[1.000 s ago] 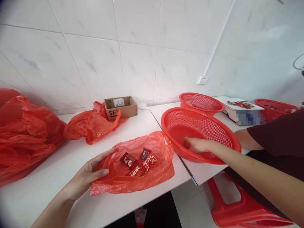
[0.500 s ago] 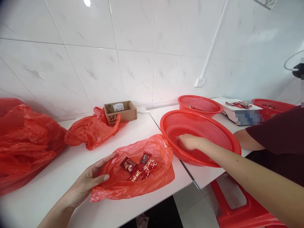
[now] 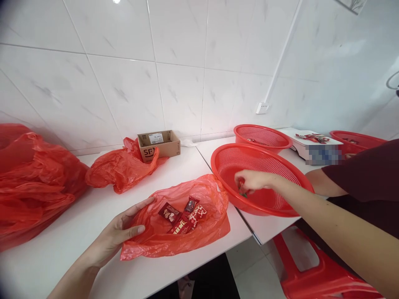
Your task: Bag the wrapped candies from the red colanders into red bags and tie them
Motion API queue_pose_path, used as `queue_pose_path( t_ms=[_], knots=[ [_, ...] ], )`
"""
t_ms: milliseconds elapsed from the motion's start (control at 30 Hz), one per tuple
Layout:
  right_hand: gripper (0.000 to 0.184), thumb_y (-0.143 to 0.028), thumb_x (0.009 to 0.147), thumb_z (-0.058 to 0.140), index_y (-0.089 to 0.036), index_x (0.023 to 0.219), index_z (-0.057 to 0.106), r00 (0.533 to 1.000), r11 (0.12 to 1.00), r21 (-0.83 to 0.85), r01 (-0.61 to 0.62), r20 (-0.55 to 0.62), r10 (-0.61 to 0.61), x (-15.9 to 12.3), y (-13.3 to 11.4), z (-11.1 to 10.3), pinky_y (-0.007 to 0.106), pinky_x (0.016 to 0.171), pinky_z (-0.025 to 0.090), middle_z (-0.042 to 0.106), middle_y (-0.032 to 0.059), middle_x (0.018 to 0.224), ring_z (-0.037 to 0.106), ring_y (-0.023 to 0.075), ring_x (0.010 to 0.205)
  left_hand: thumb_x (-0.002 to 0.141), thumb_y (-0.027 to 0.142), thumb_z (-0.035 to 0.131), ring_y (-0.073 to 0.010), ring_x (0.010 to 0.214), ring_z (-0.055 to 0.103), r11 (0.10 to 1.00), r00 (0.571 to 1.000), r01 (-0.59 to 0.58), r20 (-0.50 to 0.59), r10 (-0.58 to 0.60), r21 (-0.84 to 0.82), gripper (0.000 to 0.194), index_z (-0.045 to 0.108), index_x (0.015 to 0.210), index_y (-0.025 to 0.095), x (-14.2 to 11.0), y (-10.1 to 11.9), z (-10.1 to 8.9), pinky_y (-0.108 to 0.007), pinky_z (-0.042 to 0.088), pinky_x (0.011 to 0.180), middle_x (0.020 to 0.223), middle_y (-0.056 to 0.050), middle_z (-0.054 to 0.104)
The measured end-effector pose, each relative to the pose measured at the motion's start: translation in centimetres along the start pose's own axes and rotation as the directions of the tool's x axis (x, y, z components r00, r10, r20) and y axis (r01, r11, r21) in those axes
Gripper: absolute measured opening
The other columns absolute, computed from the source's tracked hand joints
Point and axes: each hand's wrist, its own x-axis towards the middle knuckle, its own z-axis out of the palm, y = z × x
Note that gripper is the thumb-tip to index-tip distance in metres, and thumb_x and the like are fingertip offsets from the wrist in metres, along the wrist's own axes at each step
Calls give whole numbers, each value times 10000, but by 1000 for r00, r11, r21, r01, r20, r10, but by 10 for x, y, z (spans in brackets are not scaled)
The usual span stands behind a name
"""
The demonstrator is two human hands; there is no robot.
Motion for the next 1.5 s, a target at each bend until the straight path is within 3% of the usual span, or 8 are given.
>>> queue_pose_path(
  t_ms=[200, 333, 467, 667, 833, 1000, 1300, 1500],
  knots=[
    [278, -356, 695, 740, -192, 835, 565, 989, 941, 327, 90, 80, -122, -11, -70, -31, 290, 690, 528, 664, 37, 878, 634, 153, 750, 763, 313, 744, -327, 1353, 427, 999, 1000, -23, -5, 23, 35, 691, 482, 1403, 321, 1, 1, 0, -433, 415, 1082, 1544, -43, 362],
    [204, -319, 756, 687, -207, 897, 590, 946, 913, 350, 211, 161, -280, -32, -125, 13, 283, 652, 533, 671, 30, 893, 653, 167, 759, 764, 313, 740, -332, 1348, 431, 998, 999, -37, 2, 37, 54, 713, 460, 1420, 312, 1, 1, 0, -423, 431, 1070, 1544, -49, 360],
    [218, -305, 842, 610, -288, 1054, 656, 940, 945, 42, 324, 102, -327, -39, -150, 44, 289, 654, 528, 688, 13, 1000, 665, 177, 786, 750, 313, 750, -339, 1369, 396, 996, 998, -54, -33, 56, 66, 731, 460, 1420, 308, -1, 0, 0, -417, 434, 1070, 1541, -41, 364],
    [417, -456, 887, 552, -255, 1250, 602, 927, 921, -375, 107, -298, -229, -63, -97, 29, 453, 883, 508, 623, 91, 1267, 598, 327, 1130, 774, 303, 731, -309, 1395, 360, 993, 999, -48, 2, 48, 104, 728, 431, 1437, 321, -3, 2, -4, -369, 427, 1078, 1540, -16, 370],
    [467, -202, 930, 379, -220, 1382, 494, 882, 881, -466, 77, -381, -278, -120, -43, 91, 460, 844, 540, 642, 124, 1244, 636, 285, 1086, 734, 347, 757, -317, 1383, 383, 989, 998, -16, -55, 24, 147, 762, 448, 1430, 317, -2, 2, -2, -391, 415, 1082, 1539, -10, 368],
    [521, -33, 865, 367, -273, 1287, 557, 857, 899, -410, 156, -397, -329, -140, -39, 132, 448, 889, 499, 644, 64, 1258, 631, 237, 1081, 719, 372, 757, -326, 1384, 379, 986, 997, 6, -74, 7, 167, 755, 460, 1412, 375, 1, -5, -6, -375, 451, 1051, 1538, 34, 368],
    [550, 17, 859, 358, -297, 1248, 587, 857, 910, -284, 303, -336, -391, -110, -59, 93, 453, 1017, 349, 665, 11, 1238, 633, 188, 1085, 781, 376, 698, -284, 1415, 331, 962, 989, -68, -110, 100, 263, 641, 487, 1385, 358, 1, -1, -4, -306, 406, 1084, 1554, 35, 349],
    [385, -110, 926, 433, -302, 1195, 630, 825, 912, -251, 325, -397, -403, -36, -64, 83, 505, 1058, 299, 656, 15, 1254, 600, 222, 1139, 822, 489, 620, -297, 1119, 618, 930, 973, -24, -203, 105, 367, 685, 424, 1428, 237, 3, 1, 8, -350, 529, 867, 1347, -105, 590]
  ],
)
